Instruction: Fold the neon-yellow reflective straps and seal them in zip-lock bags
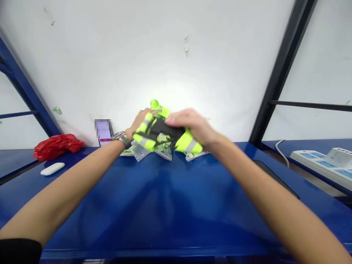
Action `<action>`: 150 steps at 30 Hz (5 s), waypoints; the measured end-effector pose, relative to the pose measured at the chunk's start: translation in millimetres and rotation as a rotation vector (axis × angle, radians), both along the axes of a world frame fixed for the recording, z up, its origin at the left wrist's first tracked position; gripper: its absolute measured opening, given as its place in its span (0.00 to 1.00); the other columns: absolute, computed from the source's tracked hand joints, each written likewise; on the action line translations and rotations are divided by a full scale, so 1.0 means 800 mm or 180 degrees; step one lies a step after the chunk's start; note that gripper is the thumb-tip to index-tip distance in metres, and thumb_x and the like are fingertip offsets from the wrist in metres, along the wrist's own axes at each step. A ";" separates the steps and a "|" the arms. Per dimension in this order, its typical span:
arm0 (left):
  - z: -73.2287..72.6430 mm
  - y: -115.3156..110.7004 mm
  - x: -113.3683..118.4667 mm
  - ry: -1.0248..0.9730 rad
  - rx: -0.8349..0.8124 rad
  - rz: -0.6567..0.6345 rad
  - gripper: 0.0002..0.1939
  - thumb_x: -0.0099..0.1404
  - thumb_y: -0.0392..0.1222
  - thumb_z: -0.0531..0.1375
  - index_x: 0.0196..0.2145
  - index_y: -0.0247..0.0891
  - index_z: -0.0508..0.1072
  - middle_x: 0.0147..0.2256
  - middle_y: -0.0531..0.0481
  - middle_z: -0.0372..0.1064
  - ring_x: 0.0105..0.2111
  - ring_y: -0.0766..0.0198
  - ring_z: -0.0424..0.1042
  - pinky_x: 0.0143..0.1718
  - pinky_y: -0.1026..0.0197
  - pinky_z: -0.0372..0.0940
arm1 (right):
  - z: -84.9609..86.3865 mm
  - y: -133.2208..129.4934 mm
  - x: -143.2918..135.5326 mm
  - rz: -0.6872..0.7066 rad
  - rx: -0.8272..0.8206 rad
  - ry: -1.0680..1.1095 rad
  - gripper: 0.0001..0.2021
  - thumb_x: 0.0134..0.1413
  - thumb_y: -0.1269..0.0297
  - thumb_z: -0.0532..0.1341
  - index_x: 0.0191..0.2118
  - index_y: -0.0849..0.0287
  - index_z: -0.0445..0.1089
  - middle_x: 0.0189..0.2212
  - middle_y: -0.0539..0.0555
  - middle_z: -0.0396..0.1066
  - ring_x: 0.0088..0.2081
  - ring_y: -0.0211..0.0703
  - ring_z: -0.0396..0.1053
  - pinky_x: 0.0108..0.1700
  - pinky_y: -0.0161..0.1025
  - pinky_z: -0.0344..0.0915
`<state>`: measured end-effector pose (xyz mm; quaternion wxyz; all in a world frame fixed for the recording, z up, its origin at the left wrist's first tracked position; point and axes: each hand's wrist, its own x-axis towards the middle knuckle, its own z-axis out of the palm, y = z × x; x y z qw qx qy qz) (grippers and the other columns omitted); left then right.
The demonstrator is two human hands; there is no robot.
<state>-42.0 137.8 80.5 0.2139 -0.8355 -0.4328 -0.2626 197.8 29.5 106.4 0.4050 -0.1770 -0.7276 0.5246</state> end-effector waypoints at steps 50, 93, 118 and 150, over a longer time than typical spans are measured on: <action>-0.155 -0.173 0.008 0.0183 -0.0511 -0.0361 0.32 0.62 0.56 0.57 0.57 0.36 0.57 0.52 0.39 0.66 0.46 0.48 0.66 0.45 0.48 0.58 | -0.179 0.018 -0.041 -0.0881 0.2045 -0.1537 0.13 0.40 0.74 0.59 0.33 0.57 0.57 0.43 0.57 0.62 0.45 0.47 0.64 0.47 0.45 0.65; -0.168 -0.157 -0.030 -0.0262 -0.0474 -0.0274 0.31 0.65 0.56 0.56 0.57 0.31 0.56 0.49 0.36 0.66 0.47 0.50 0.67 0.48 0.48 0.64 | -0.185 0.038 0.002 -0.1522 0.2226 -0.1640 0.27 0.41 0.56 0.67 0.49 0.62 0.70 0.45 0.59 0.74 0.44 0.52 0.73 0.46 0.44 0.68; -0.163 -0.159 -0.025 0.0030 -0.0204 -0.0577 0.32 0.64 0.55 0.58 0.58 0.33 0.55 0.49 0.37 0.68 0.45 0.51 0.68 0.47 0.48 0.63 | -0.195 0.040 0.003 -0.1169 0.2676 -0.1820 0.28 0.44 0.59 0.66 0.53 0.61 0.65 0.42 0.60 0.68 0.43 0.51 0.67 0.43 0.47 0.67; -0.159 -0.166 -0.009 0.0016 -0.0068 -0.0598 0.33 0.65 0.51 0.58 0.62 0.33 0.51 0.54 0.32 0.63 0.53 0.45 0.64 0.51 0.42 0.61 | -0.187 0.027 -0.019 -0.1296 0.2481 -0.1758 0.27 0.37 0.60 0.68 0.48 0.64 0.70 0.41 0.60 0.73 0.40 0.51 0.72 0.42 0.44 0.68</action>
